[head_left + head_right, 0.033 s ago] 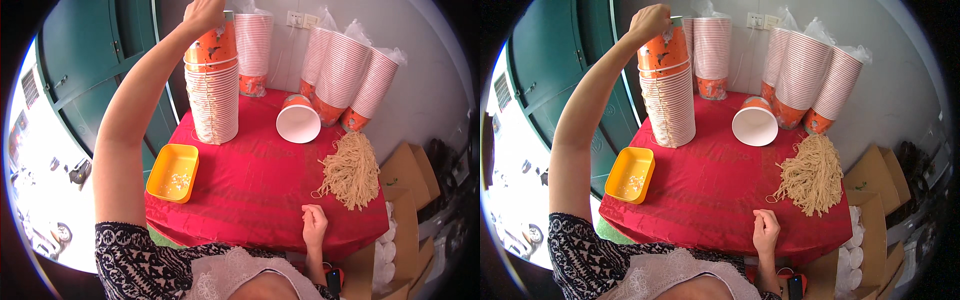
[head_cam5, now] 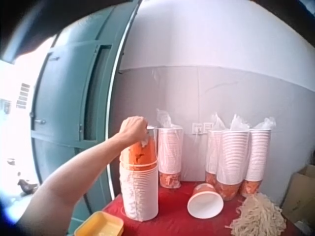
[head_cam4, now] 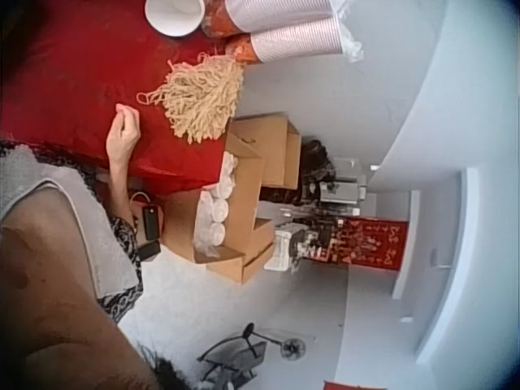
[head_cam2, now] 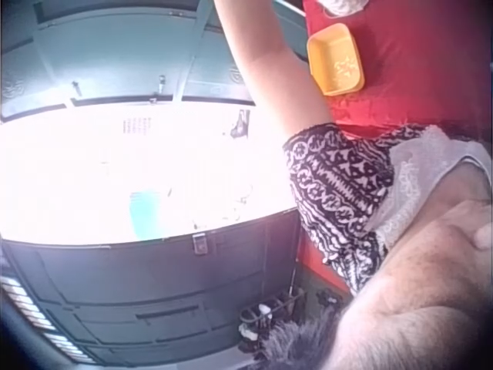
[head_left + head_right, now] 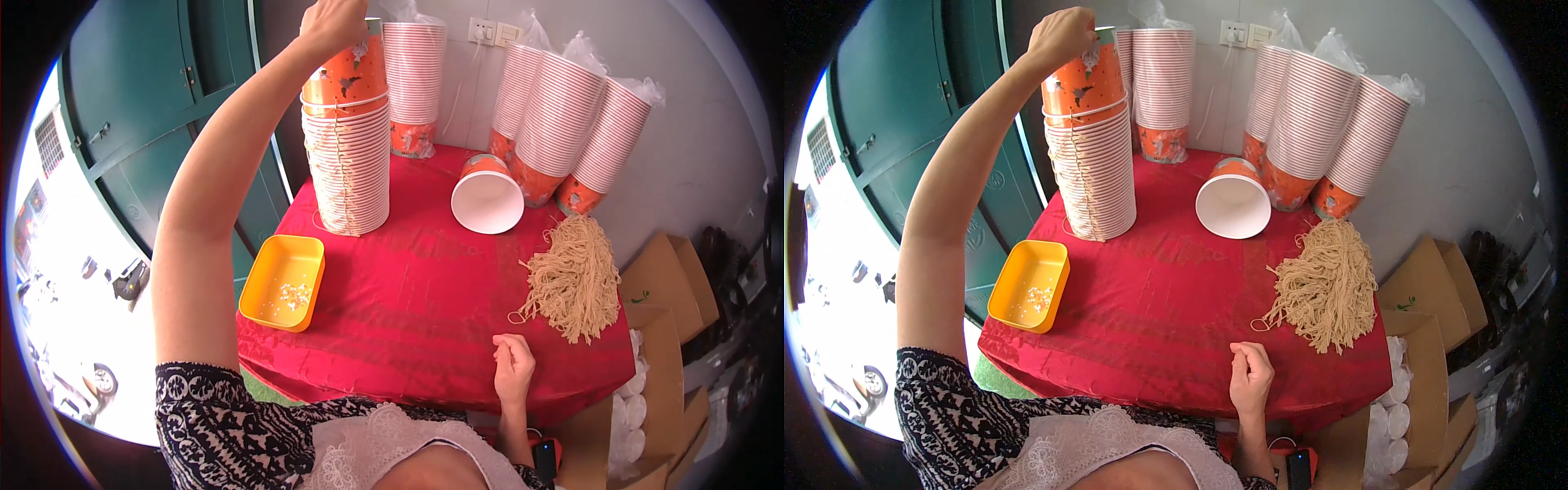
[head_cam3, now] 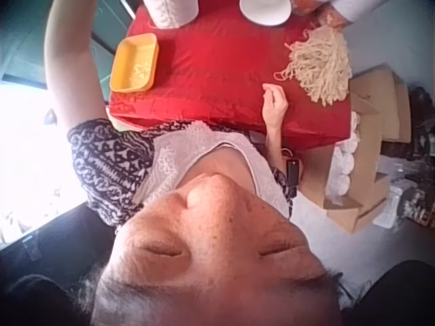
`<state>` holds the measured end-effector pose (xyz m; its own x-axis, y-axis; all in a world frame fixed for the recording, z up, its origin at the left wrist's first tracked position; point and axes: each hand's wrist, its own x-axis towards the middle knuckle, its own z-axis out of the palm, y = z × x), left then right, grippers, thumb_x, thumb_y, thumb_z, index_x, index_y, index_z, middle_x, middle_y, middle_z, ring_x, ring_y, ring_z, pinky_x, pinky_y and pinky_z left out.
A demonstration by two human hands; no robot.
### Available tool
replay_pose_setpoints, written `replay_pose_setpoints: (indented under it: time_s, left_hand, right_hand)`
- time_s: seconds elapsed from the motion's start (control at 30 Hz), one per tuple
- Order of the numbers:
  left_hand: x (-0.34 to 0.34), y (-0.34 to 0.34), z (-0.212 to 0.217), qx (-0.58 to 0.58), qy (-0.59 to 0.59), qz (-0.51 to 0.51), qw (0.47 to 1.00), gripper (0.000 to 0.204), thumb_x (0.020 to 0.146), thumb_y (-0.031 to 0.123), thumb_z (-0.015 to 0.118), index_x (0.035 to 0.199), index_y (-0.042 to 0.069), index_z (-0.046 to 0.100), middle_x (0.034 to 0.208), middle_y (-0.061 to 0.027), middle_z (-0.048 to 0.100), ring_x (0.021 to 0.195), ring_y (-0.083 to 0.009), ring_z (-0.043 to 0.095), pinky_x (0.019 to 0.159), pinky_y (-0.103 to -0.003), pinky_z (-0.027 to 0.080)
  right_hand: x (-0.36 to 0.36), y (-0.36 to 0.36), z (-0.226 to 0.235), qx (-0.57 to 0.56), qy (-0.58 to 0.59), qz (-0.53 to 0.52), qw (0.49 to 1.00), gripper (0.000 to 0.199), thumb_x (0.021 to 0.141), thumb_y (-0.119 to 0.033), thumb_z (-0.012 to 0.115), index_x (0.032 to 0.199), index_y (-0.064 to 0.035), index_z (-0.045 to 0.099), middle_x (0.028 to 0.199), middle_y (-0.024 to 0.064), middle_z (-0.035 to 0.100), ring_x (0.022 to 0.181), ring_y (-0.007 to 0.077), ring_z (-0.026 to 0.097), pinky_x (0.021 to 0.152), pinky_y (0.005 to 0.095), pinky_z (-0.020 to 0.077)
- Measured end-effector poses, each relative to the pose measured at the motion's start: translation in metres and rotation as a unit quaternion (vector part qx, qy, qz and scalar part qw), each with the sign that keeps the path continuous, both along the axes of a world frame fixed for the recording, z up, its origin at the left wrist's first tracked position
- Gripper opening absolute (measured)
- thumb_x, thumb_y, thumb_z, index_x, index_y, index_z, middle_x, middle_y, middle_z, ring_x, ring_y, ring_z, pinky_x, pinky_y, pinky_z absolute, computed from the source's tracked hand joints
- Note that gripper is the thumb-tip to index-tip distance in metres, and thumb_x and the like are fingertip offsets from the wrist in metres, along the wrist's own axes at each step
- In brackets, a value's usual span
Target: Threading elastic strings into pre-punched holes of paper buckets to create handles.
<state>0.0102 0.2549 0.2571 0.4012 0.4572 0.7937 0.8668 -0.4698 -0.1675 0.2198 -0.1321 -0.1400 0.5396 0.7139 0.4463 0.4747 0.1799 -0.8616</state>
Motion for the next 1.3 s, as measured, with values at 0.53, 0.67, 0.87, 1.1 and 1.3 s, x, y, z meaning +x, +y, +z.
replay_pose_setpoints:
  time_s: [0.53,0.67,0.87,1.1,1.3]
  left_hand:
    - [0.003,0.016,-0.011,0.031,-0.018,-0.009,0.999,0.017,0.078,0.016,0.069,0.092,0.008,0.074,0.091,-0.0145,0.073,0.086,-0.0329,0.072,0.074,-0.044,0.056]
    - [0.002,0.017,-0.012,0.036,-0.006,-0.007,0.999,0.016,0.079,0.015,0.069,0.092,0.008,0.074,0.09,-0.0145,0.073,0.085,-0.0322,0.072,0.073,-0.043,0.056]
    - [0.007,0.018,-0.011,0.033,-0.006,-0.007,0.999,0.017,0.08,0.015,0.07,0.094,0.006,0.075,0.089,-0.0146,0.074,0.082,-0.0308,0.072,0.072,-0.042,0.057]
    - [-0.003,0.022,-0.013,0.018,-0.006,-0.011,1.0,0.018,0.082,0.017,0.069,0.095,0.006,0.074,0.091,-0.0158,0.073,0.082,-0.0308,0.072,0.07,-0.042,0.057]
    - [-0.008,-0.016,-0.008,0.002,-0.043,-0.174,0.984,0.017,0.072,0.016,0.078,0.083,0.002,0.075,0.08,-0.0167,0.072,0.076,-0.0297,0.071,0.068,-0.04,0.056]
  right_hand:
    - [0.0,0.0,0.002,-0.009,-0.02,-0.002,1.0,0.012,0.091,0.002,0.057,0.097,0.0055,0.068,0.092,0.0135,0.067,0.08,0.0203,0.064,0.07,0.03,0.0507]
    - [0.0,0.0,0.001,-0.014,-0.018,-0.004,1.0,0.012,0.091,0.002,0.057,0.096,0.0055,0.068,0.092,0.0134,0.067,0.08,0.0205,0.064,0.07,0.0302,0.0508]
    - [0.003,-0.001,0.001,-0.014,-0.018,-0.003,1.0,0.012,0.091,0.002,0.057,0.096,0.0056,0.067,0.092,0.0139,0.067,0.081,0.0219,0.065,0.071,0.0312,0.0514]
    - [0.001,0.0,0.002,-0.018,-0.028,-0.004,0.999,0.012,0.091,0.001,0.057,0.095,0.0055,0.067,0.091,0.0148,0.067,0.082,0.0244,0.066,0.073,0.0325,0.0521]
    - [0.0,0.001,0.003,-0.02,-0.029,-0.003,0.999,0.012,0.091,0.001,0.057,0.095,0.0055,0.067,0.091,0.0149,0.067,0.082,0.0243,0.066,0.073,0.0326,0.052]
